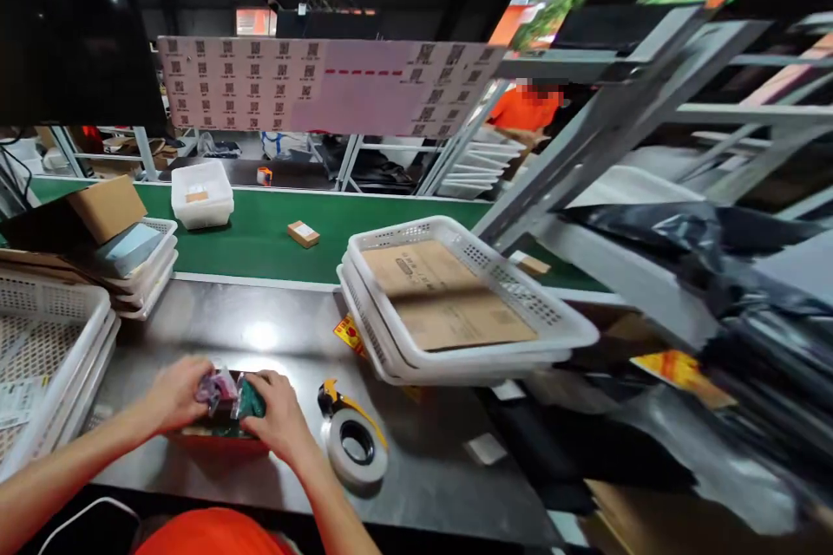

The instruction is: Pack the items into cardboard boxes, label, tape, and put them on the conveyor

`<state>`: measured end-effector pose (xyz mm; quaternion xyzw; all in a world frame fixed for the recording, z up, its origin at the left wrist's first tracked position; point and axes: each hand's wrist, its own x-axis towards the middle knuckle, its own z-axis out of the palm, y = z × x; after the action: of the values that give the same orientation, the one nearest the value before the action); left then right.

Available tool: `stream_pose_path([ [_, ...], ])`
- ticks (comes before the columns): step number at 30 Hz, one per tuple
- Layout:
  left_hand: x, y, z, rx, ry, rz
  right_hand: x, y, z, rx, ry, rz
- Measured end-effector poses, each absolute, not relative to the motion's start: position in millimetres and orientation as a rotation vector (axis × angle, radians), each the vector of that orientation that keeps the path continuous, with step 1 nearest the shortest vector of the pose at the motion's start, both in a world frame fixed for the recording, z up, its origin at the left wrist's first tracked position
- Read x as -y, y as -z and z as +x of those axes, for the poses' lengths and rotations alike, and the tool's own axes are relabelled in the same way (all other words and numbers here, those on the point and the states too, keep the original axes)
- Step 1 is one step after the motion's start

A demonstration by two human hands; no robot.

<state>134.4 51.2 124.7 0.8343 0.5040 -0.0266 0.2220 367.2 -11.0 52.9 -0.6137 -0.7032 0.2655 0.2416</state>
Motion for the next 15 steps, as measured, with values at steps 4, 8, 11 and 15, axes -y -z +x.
stream_pose_path([
  [4,-53.5,-82.9,147.2,-1.396,0.044,2.156,11.0,-46.2,368.4,1.954,-0.657,-1.681],
  [8,-53.9,-77.4,136.0,-1.197,-0.001,2.142,7.3,-57.1,358.5,2.125,-0.672,-1.781],
  [11,-42.8,-72.4,123.0,-1.242,-0.115,2.208,15.6,-53.8,366.2,1.986,-0.61,-1.849],
  [15,-16.8,-38.8,99.9,-1.693,-0.66,2.191,43.3,-15.4,369.8,1.541,-0.689,-1.995],
])
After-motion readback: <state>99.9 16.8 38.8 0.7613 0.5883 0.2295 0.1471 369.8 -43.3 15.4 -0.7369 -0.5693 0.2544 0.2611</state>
